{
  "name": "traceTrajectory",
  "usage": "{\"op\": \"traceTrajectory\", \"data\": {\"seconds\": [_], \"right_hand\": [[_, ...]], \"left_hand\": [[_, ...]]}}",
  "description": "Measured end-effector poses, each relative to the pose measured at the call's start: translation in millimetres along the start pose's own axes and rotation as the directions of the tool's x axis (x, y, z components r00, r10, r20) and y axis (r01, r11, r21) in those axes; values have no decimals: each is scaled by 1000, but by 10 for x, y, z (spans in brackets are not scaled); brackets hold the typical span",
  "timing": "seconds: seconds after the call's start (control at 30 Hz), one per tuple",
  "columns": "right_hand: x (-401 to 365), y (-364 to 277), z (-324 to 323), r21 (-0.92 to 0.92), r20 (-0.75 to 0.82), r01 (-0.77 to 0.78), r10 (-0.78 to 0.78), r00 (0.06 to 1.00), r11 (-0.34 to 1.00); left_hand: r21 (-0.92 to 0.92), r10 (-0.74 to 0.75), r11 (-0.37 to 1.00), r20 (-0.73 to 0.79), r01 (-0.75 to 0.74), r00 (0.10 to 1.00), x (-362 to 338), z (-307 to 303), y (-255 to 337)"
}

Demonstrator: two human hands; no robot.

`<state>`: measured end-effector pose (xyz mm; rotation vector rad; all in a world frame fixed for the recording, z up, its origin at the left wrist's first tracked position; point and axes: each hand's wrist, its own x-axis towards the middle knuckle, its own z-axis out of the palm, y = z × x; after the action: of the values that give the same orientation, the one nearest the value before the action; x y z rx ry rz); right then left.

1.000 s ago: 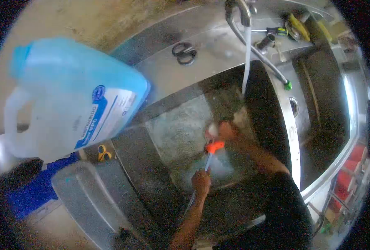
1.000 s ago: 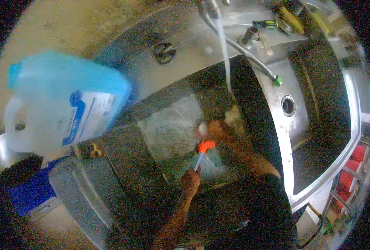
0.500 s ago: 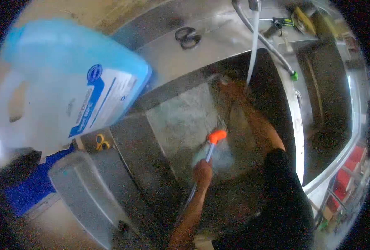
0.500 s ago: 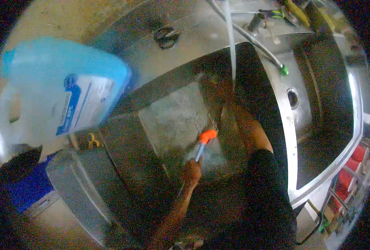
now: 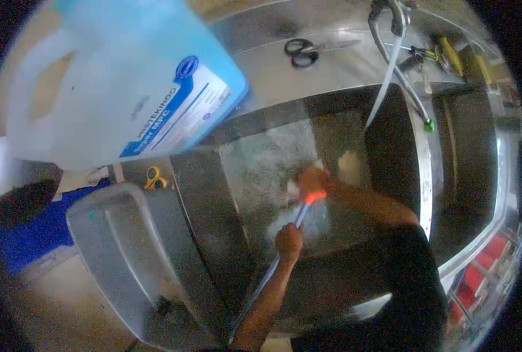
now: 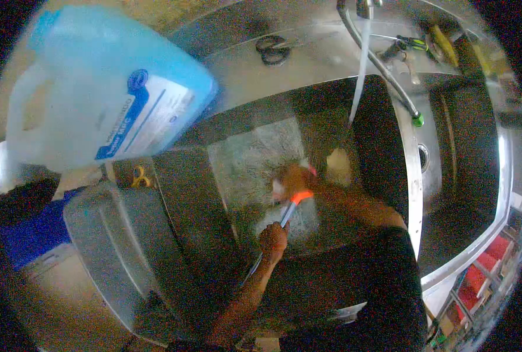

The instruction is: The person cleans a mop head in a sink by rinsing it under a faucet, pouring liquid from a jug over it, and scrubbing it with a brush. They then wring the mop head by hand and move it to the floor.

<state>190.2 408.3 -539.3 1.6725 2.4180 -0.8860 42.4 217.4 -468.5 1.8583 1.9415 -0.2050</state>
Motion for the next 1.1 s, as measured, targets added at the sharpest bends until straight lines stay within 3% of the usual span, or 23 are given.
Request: {"op": "traceTrajectory", "data": {"seconds": [0.1, 0.23, 0.3, 0.33, 0.43, 0.5, 0.57, 0.67, 0.73, 0.8, 0.83, 0.9, 0.97, 1.0, 1.1], "right_hand": [[669, 190, -276, 0, 102, -63, 62, 993, 998], [525, -140, -512, 19, 167, -111, 106, 980, 994], [663, -295, -701, -59, 153, 9, 0, 988, 998], [672, -313, -703, -83, 155, 50, -37, 987, 995], [786, -504, -618, -143, 157, 195, -173, 972, 970], [872, -535, -538, -116, 118, 168, -154, 981, 979], [623, -655, -394, -85, 70, 225, -219, 973, 971], [378, -730, 140, -108, 40, 479, -477, 878, 871], [906, -610, 448, -162, -85, 630, -647, 758, 760], [1315, -759, -32, -236, -8, 348, -360, 933, 907], [1326, -804, -157, -200, -6, 252, -258, 966, 947], [898, -941, -218, -140, 52, 312, -308, 950, 940], [436, -1052, -43, -141, 131, 462, -446, 885, 876], [305, -1041, 129, -146, 178, 539, -514, 839, 830], [765, -1077, 216, -246, 333, 627, -543, 771, 739]], "left_hand": [[30, -27, 999, 52, 26, 998, 11, 22, -18], [15, -51, 999, 121, 50, 991, 7, -164, 39], [-18, -13, 1000, -32, 13, 999, -7, -86, 9], [-16, -6, 1000, -34, 6, 999, 14, -68, 37], [38, -81, 996, 86, 78, 993, 141, -129, 4], [-39, -63, 997, 155, 70, 986, 57, -104, 8], [-41, -26, 999, 119, 31, 993, -14, -25, -59], [-11, -50, 999, 56, 50, 997, 40, 1, 22], [-5, -78, 997, 76, 79, 994, 83, -40, 8], [-28, -96, 995, 91, 99, 991, 143, -95, 42], [-45, -91, 994, 120, 97, 989, 98, -106, 32], [-95, -65, 992, 129, 77, 989, 33, -1, -56], [-49, 1, 999, -28, -3, 1000, 32, 33, -39], [-135, -84, 988, -37, 79, 996, 42, -33, 18], [-21, -13, 1000, -53, 12, 998, 4, 68, -29]]}}
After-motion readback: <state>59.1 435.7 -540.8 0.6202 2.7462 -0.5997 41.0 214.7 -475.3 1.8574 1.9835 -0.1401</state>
